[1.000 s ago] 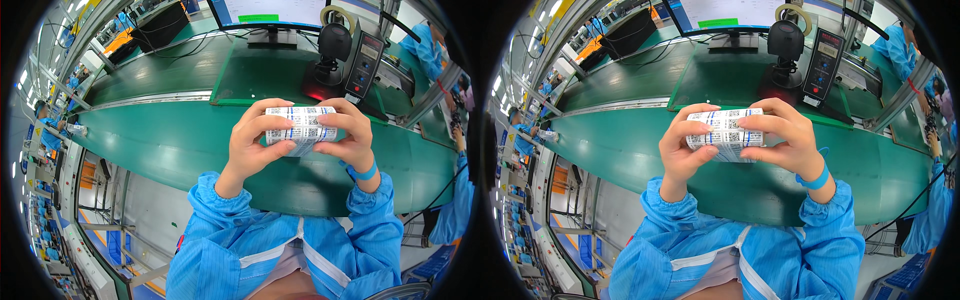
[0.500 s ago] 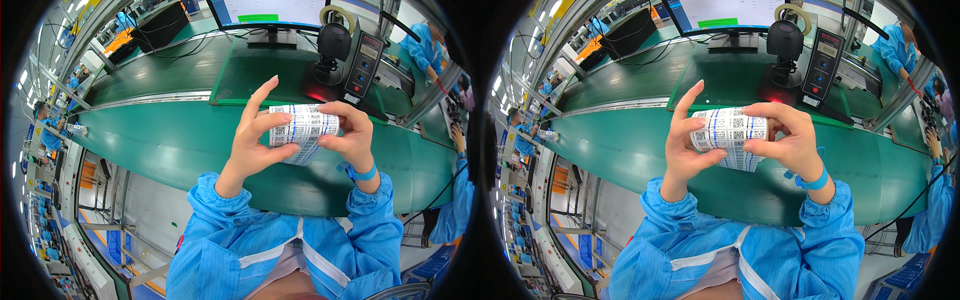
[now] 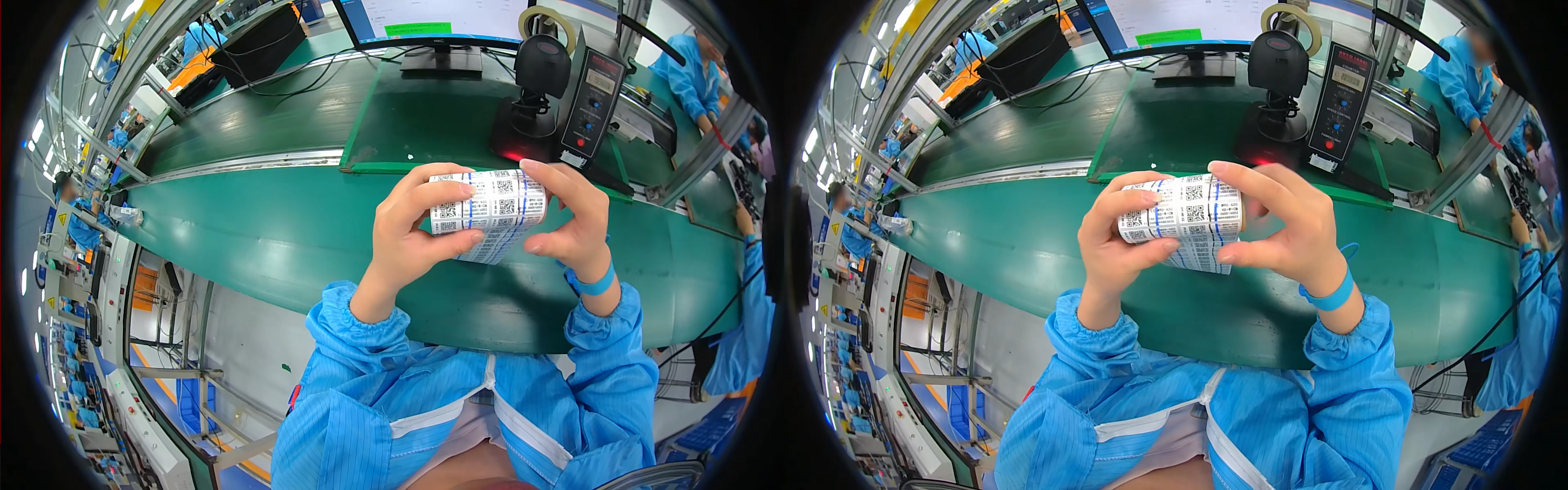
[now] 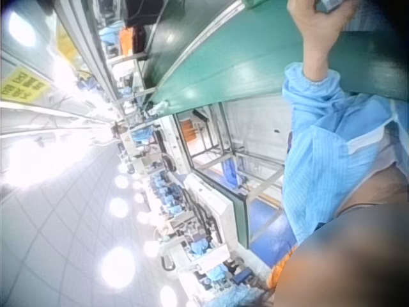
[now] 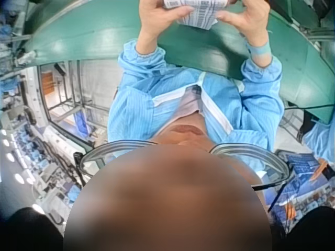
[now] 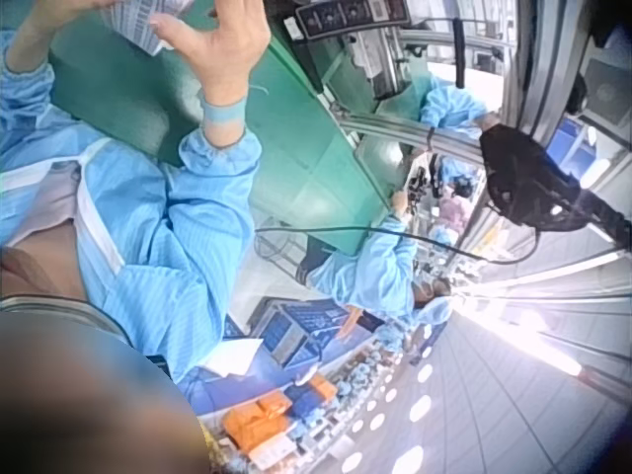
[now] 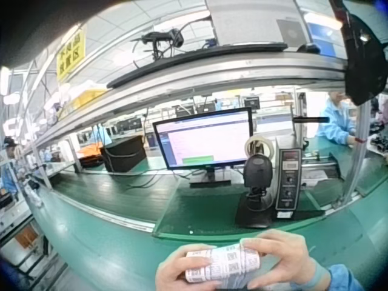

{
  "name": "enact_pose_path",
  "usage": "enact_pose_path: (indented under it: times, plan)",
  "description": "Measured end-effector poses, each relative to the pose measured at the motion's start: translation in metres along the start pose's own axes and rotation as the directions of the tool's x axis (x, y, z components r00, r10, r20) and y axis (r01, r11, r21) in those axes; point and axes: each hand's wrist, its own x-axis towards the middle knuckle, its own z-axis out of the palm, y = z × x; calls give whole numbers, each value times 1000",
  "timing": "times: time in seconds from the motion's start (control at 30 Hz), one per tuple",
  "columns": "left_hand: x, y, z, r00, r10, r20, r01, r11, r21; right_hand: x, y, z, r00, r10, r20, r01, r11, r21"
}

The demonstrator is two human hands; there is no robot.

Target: The person operates a label printer to produce a strip of printed labels. They then manually roll the strip into a cylinder and secure it with clear adhesive tape. The person handles the roll and tape by hand on a green factory workbench.

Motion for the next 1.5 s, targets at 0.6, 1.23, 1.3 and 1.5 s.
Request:
enact_pose_path:
  times: [0.6, 1.23, 1.3, 1.5]
  plan:
    - [-3, -1, -2, 998, -37, 42, 32, 992, 125, -2, 13, 9, 999, -43, 8, 41, 985, 170]
    - [2, -4, -3, 982, 122, 144, -137, 986, 96, -8, 9, 9, 989, 141, 42, -147, 924, 354]
    - [0, -4, -3, 986, 103, 131, -114, 990, 88, -9, 6, 9, 989, 147, 34, -150, 931, 334]
    - [-1, -5, -2, 992, 83, 96, -90, 993, 71, -4, 10, 7, 999, -52, -1, 51, 986, 161]
